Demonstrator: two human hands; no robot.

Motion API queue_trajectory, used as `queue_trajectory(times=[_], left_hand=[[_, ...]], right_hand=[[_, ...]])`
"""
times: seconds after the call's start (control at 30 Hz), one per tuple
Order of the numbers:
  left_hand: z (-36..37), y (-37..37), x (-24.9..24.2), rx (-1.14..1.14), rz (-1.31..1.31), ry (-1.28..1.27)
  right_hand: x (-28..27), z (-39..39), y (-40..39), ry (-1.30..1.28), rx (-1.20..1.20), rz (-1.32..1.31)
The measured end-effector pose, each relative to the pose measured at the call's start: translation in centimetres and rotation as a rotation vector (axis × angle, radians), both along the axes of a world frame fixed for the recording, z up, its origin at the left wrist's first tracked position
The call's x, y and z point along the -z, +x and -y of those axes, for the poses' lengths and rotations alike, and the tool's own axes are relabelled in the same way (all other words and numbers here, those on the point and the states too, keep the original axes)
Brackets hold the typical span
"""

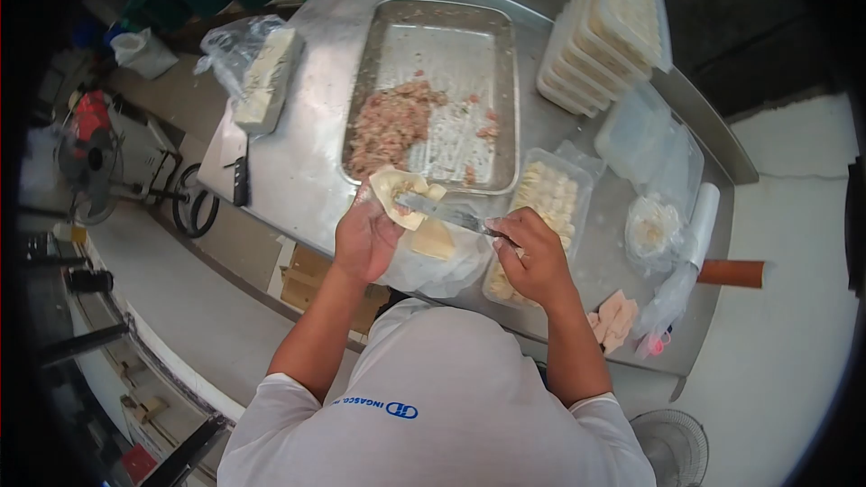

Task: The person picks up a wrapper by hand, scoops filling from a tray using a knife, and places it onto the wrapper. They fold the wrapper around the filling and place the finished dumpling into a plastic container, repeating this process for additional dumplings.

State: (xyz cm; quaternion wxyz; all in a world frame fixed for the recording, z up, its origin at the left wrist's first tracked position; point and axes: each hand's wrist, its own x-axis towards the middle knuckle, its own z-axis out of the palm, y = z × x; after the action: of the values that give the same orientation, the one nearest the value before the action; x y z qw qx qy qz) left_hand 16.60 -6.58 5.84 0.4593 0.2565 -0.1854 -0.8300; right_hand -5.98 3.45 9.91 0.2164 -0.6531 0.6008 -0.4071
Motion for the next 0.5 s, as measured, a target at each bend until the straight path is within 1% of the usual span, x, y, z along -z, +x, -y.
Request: queue_trajectory(times=[0.03, 0.07, 0.1, 0.13, 0.17, 0.2, 0.23, 0.3, 0.33, 0.37, 0.4, 0.43, 0.47, 0.5], left_hand=[[-0.2, -0.3, 1.1, 0.081, 0.255, -0.086], [-0.9, -0.7, 3.9, 0.138, 0.383, -0.192], [-1.7, -1.6, 3.2, 0.16, 0.384, -0.196], [-2.4, -2.4, 2.0, 0.239, 0.694, -0.481], [-2.9, -3.2, 1.0, 0.312, 0.999, -0.777], [-3.3, -4.4, 0.7, 0.329, 1.01, -0.803], [-3.7, -5.5, 1.1, 0.343, 1.017, -0.813], [-4.9, -7.1, 3.3, 0.399, 1.03, -1.018], [-5.7, -8.3, 3.6, 0.339, 0.997, -1.033], [-6.3, -9.4, 3.6, 0.344, 1.011, -1.037], [-7.0, -10.7, 3.2, 0.334, 0.987, -0.881], [-7.6, -11.8, 3.0, 0.323, 0.958, -0.724], [-8.2, -12.7, 3.7, 0.367, 0.919, -0.588], [-9.1, -14.1, 3.7, 0.375, 0.922, -0.59]], right_hand=[[-0.3, -0.9, -0.9, -0.002, 0.024, -0.001], [-0.5, -1.9, -1.8, 0.056, -0.014, -0.039], [-0.6, -2.9, -2.7, 0.117, -0.055, -0.073], [-0.4, -3.9, -3.6, 0.118, -0.035, -0.066], [-0.1, -4.8, -4.5, 0.168, -0.07, -0.108], [0.1, -5.7, -5.4, 0.216, -0.108, -0.148], [0.2, -6.7, -6.6, 0.212, -0.096, -0.136], [0.2, -8.9, -9.3, 0.25, -0.068, -0.183], [0.2, -9.8, -10.2, 0.245, -0.071, -0.167], [0.2, -10.6, -11.1, 0.266, 0.007, -0.105], [0.3, -11.3, -11.8, 0.289, 0.086, -0.044], [0.9, -11.8, -12.2, 0.288, 0.086, -0.034], [1.9, -12.4, -12.4, 0.297, 0.109, 0.034], [3.1, -12.9, -12.6, 0.305, 0.135, 0.099]])
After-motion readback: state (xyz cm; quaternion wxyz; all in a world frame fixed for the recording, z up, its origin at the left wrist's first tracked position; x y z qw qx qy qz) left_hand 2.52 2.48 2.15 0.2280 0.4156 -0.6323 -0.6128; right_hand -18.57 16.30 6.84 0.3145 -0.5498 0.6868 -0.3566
